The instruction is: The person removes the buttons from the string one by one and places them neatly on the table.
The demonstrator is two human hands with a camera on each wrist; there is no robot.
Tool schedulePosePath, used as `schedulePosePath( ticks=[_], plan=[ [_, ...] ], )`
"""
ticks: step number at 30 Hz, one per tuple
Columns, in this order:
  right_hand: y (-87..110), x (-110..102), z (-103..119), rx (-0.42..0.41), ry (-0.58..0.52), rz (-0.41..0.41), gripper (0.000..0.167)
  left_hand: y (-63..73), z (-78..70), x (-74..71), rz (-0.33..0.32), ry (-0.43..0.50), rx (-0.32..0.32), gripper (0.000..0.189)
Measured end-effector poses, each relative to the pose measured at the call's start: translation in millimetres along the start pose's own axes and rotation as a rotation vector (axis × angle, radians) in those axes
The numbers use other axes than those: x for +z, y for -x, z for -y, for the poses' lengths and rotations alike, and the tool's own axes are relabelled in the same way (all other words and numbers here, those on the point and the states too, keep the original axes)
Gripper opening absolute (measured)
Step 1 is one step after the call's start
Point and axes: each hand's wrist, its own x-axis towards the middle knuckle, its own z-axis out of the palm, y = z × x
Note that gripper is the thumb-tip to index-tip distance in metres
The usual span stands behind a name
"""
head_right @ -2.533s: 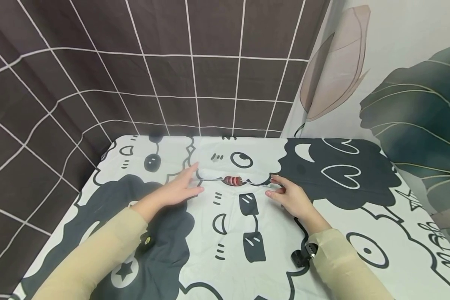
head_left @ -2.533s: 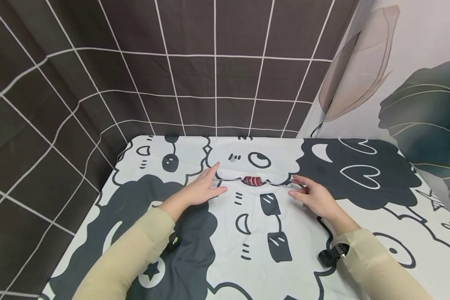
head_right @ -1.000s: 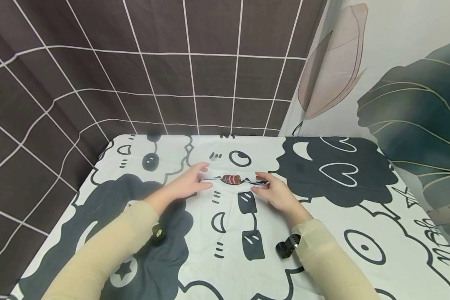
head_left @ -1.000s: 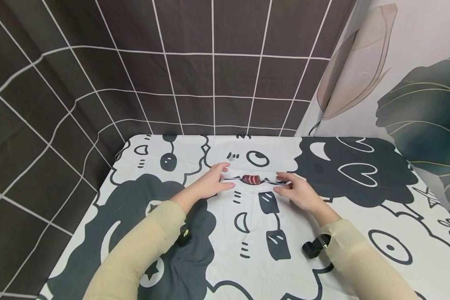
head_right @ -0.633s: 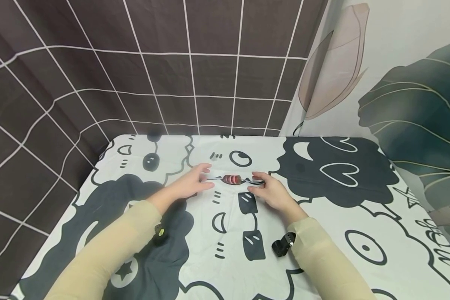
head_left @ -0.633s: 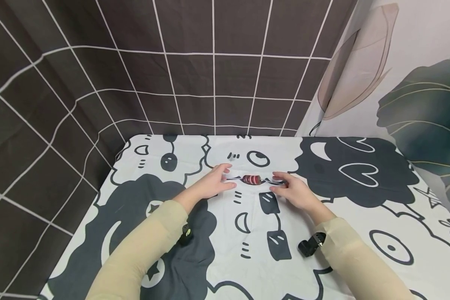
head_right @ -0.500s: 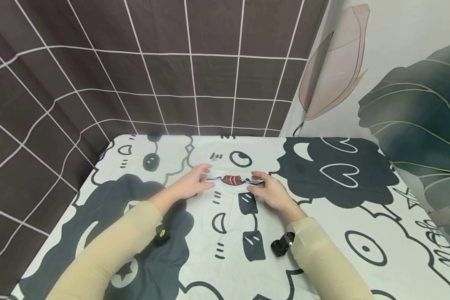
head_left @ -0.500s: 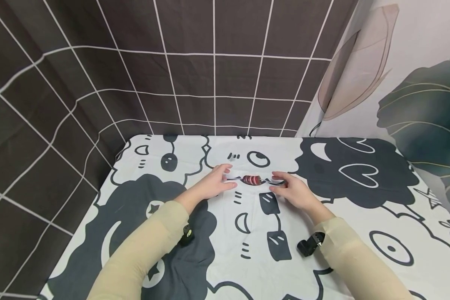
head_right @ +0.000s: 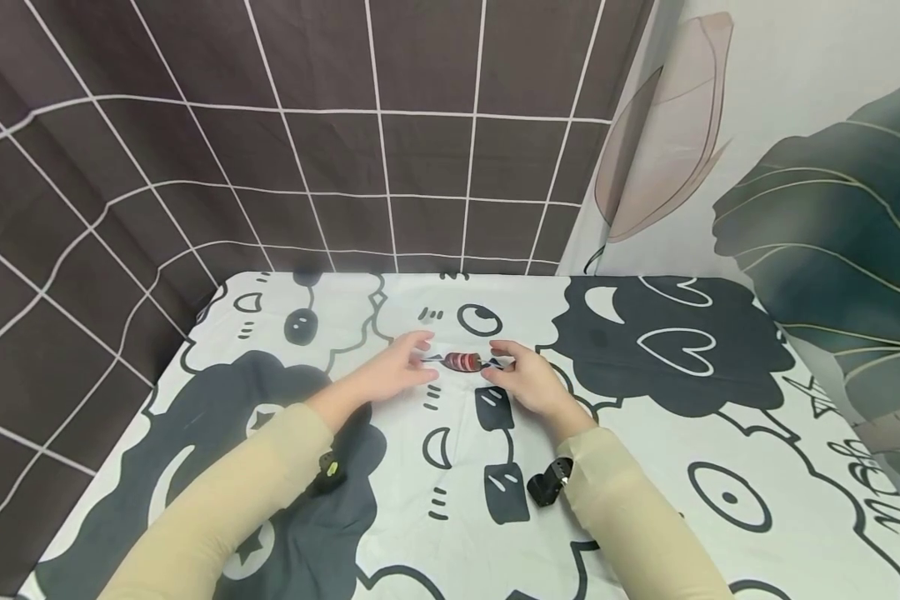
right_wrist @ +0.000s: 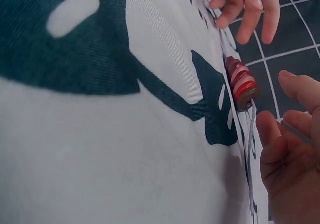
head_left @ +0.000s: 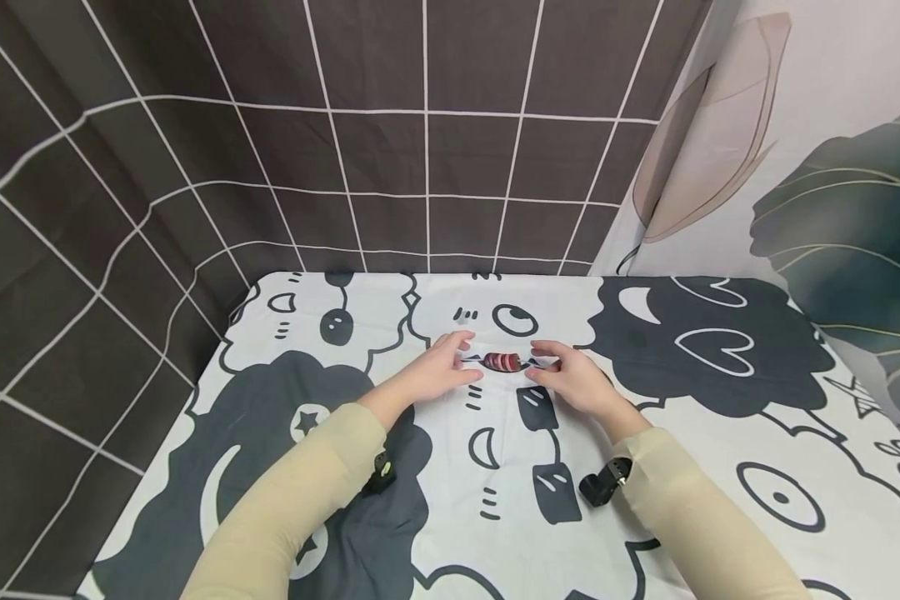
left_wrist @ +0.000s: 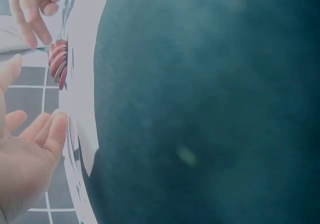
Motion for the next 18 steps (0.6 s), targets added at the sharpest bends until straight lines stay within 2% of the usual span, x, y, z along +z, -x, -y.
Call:
schedulePosePath(
  ticks=[8, 18],
  plan=[
    [-2.9, 2.2, -0.4, 0.001, 0.010, -0.009, 0.051, -12.2, -4.5, 3.1, -0.012, 0.028, 0.017, 0.072],
    [-7.9, 2.5, -0.1, 0.020, 0.032, 0.006, 0.046, -16.2, -7.2, 6.6, -0.029, 0.014, 0.003, 0.065]
  ],
)
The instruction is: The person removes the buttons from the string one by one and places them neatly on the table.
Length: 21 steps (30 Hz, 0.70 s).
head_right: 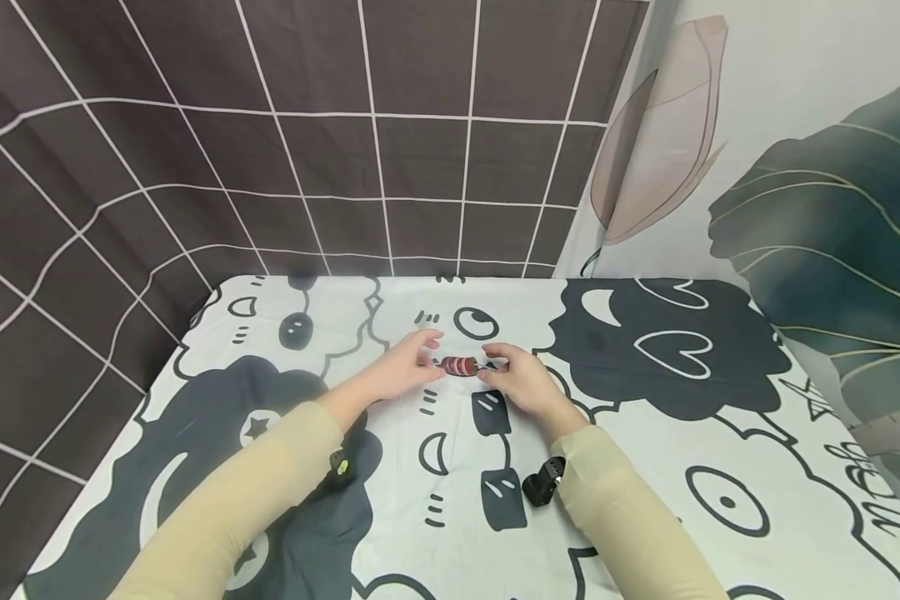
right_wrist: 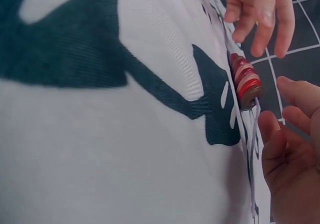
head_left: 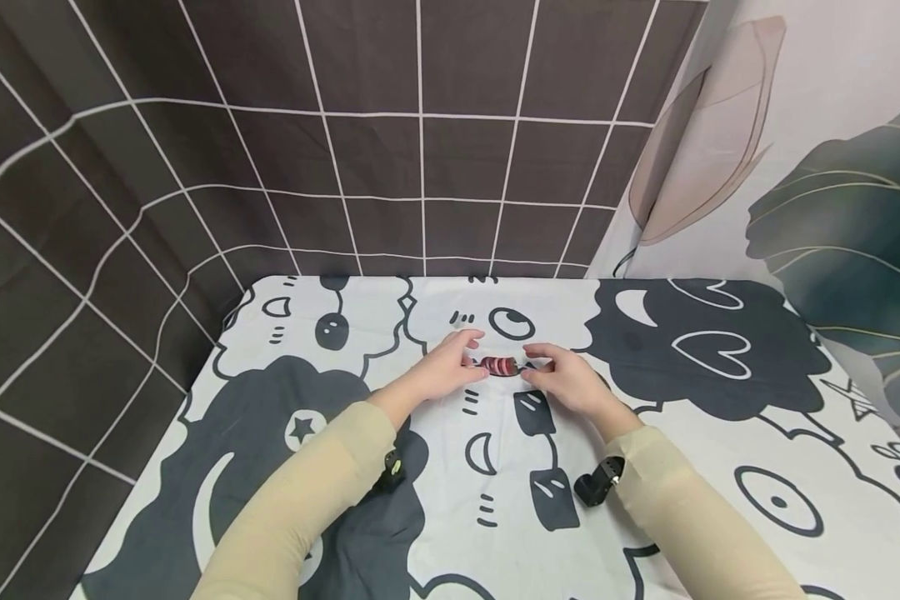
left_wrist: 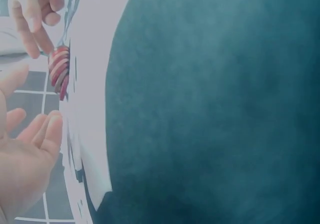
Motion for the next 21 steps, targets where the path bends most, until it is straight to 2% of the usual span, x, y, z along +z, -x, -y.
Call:
schedulePosePath(
  ticks=[6, 16, 21],
  plan=[
    [-2.5, 0.6, 0.5, -0.024, -0.005, 0.001, 0.043, -6.6, 4.7, 3.3, -0.017, -0.014, -0.025, 0.064],
    [-10.8, 11.3, 1.5, 0.003, 0.001, 0.031, 0.043, -10.7, 7.9, 0.3, -0.002, -0.001, -0.066, 0.061],
    [-14.4, 15.0, 2.1, 0.005, 0.014, 0.027, 0.043, -13.9, 5.1, -2.0, 0.034, -0.038, -0.044, 0.060]
  ],
)
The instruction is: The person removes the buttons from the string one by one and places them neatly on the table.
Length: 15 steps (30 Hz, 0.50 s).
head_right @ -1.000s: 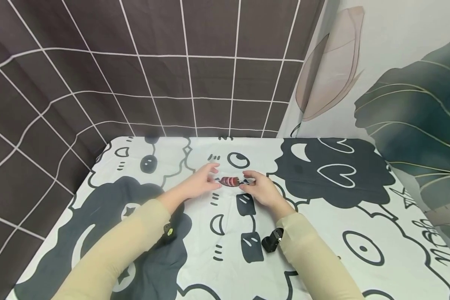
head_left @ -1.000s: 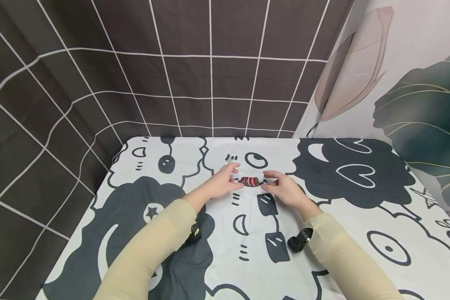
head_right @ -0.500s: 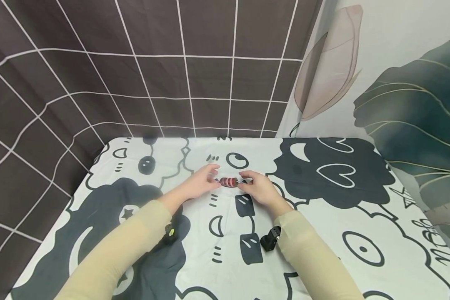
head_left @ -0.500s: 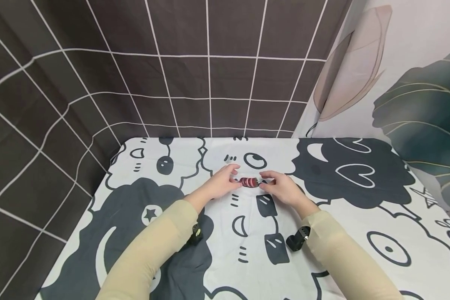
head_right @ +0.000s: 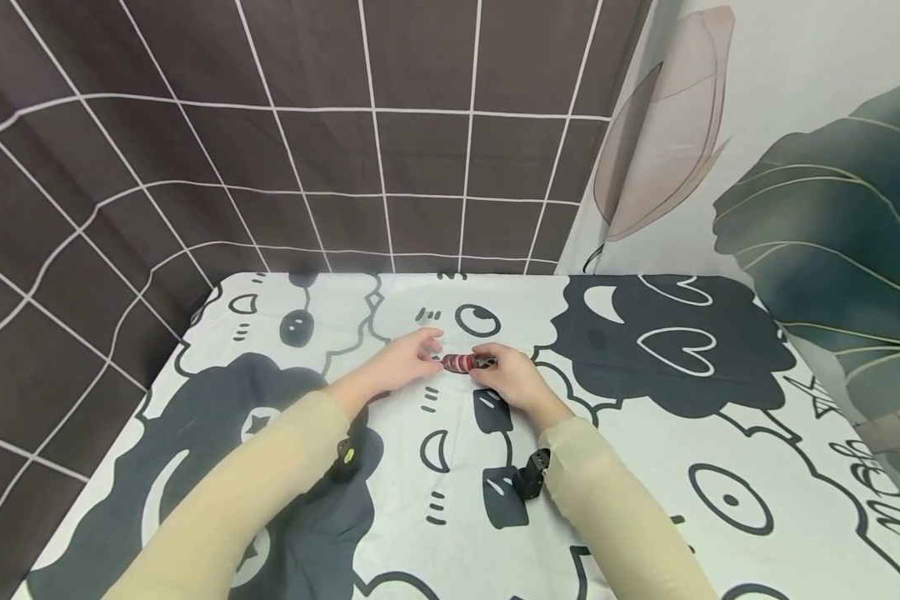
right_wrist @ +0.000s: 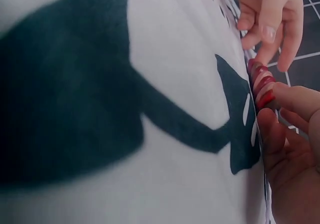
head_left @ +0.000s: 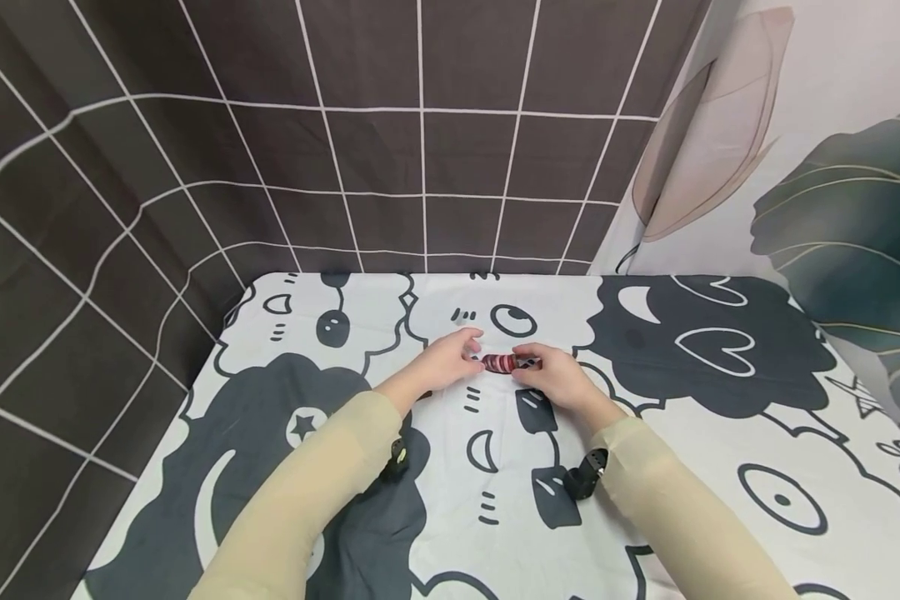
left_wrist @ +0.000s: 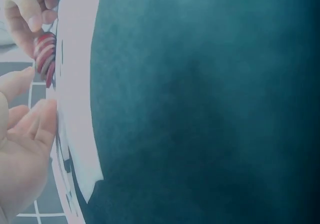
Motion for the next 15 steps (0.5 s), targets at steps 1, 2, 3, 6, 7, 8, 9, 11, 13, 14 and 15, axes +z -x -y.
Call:
schedulePosePath(
  ticks=[1, 2, 3, 6, 7, 8, 9, 11, 13, 14, 15],
  plan=[
    [-0.6, 0.8, 0.0, 0.002, 0.003, -0.001, 0.043, -1.0, -0.2, -0.2, 0.006, -0.008, 0.006, 0.060],
    [-1.2, 1.7, 0.1, 0.001, 0.009, -0.001, 0.042, -1.9, -0.4, -0.3, 0.010, -0.018, 0.010, 0.060],
    [-1.7, 2.6, 0.3, 0.002, 0.009, -0.004, 0.042, -2.7, -0.5, -0.3, 0.012, -0.028, 0.013, 0.060],
    [-2.8, 4.7, 1.3, 0.008, 0.002, -0.010, 0.040, -5.6, 0.3, 0.2, 0.023, -0.051, 0.020, 0.059],
    [-3.0, 5.0, 1.8, 0.009, 0.001, -0.012, 0.039, -6.2, 0.3, 0.3, 0.026, -0.057, 0.023, 0.058],
    [-3.2, 5.2, 2.1, 0.006, -0.002, -0.016, 0.038, -6.6, 0.1, 0.4, 0.030, -0.064, 0.030, 0.058],
    [-3.6, 5.3, 2.5, 0.008, -0.006, -0.019, 0.037, -7.1, -0.1, 0.5, 0.035, -0.070, 0.038, 0.057],
    [-4.2, 5.5, 3.0, 0.006, -0.010, -0.022, 0.036, -7.9, -0.7, 0.8, 0.045, -0.088, 0.054, 0.057],
    [-5.0, 6.1, 3.3, 0.004, -0.012, -0.027, 0.036, -8.3, -1.6, 1.0, 0.051, -0.105, 0.069, 0.057],
    [-5.3, 6.5, 3.5, 0.005, -0.017, -0.027, 0.036, -8.5, -2.0, 1.1, 0.054, -0.113, 0.074, 0.057],
    [-5.4, 6.8, 3.9, 0.006, -0.017, -0.026, 0.035, -8.8, -2.1, 1.2, 0.056, -0.122, 0.077, 0.057]
  ],
)
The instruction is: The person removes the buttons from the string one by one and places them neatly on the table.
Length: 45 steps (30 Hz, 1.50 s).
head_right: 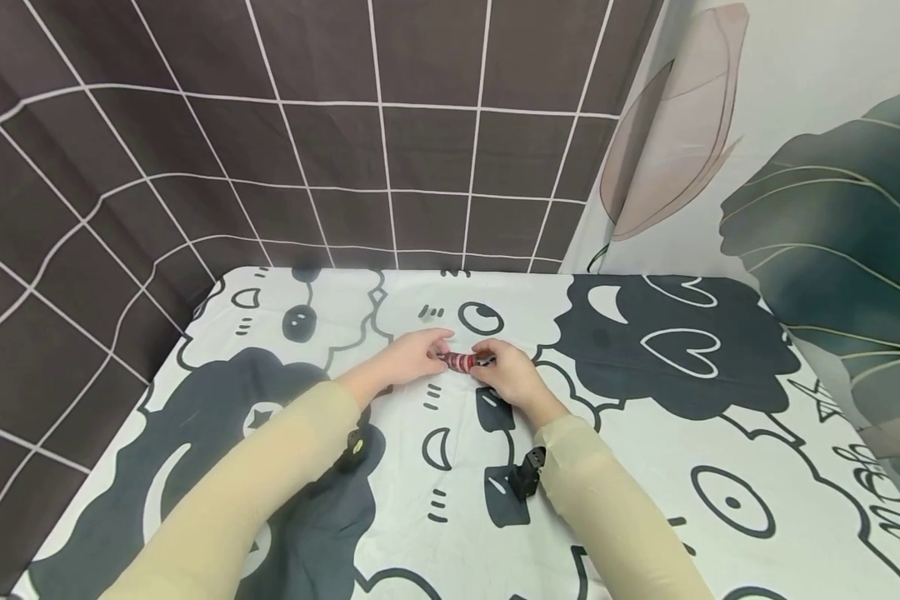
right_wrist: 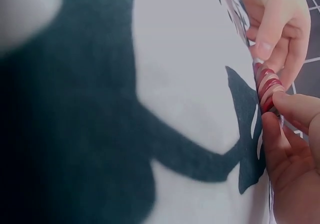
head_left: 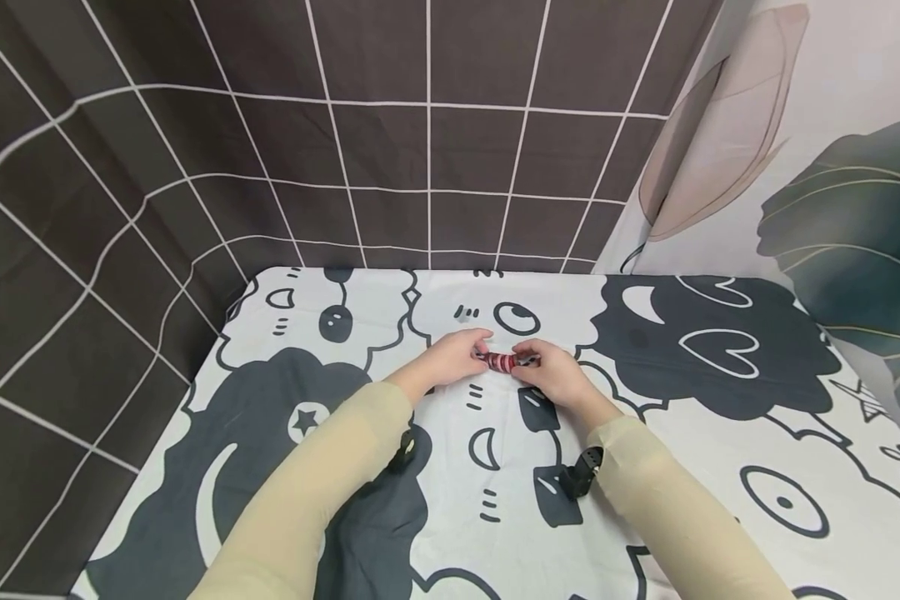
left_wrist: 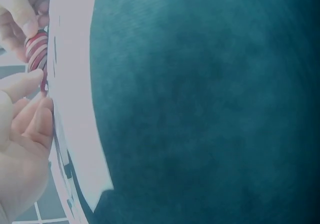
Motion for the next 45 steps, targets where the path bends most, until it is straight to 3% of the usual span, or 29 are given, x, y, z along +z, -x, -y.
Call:
schedulePosePath(
  ticks=[9, 18, 29, 36, 41, 45],
  plan=[
    [0.6, 2.2, 3.1, -0.053, 0.053, -0.013, 0.035, -2.7, -4.2, 1.5, 0.010, -0.140, 0.043, 0.055],
    [2.7, 5.5, 2.3, -0.066, 0.078, -0.029, 0.033, -3.3, -2.8, 5.3, 0.006, -0.159, 0.073, 0.043],
    [5.1, 3.5, 0.7, -0.064, 0.066, -0.027, 0.036, -5.7, -6.0, 7.3, -0.003, -0.117, 0.105, 0.031],
    [5.3, 2.6, 0.5, -0.048, 0.016, 0.000, 0.040, -6.8, -4.0, 9.8, -0.014, -0.041, 0.105, 0.029],
    [5.0, 2.4, 0.2, -0.043, 0.004, 0.009, 0.040, -7.1, -2.6, 11.8, -0.009, 0.046, 0.094, 0.031],
    [4.5, 2.4, -0.8, -0.040, 0.013, 0.002, 0.039, -5.3, -3.7, 10.7, 0.011, 0.048, 0.082, 0.039]
  ],
)
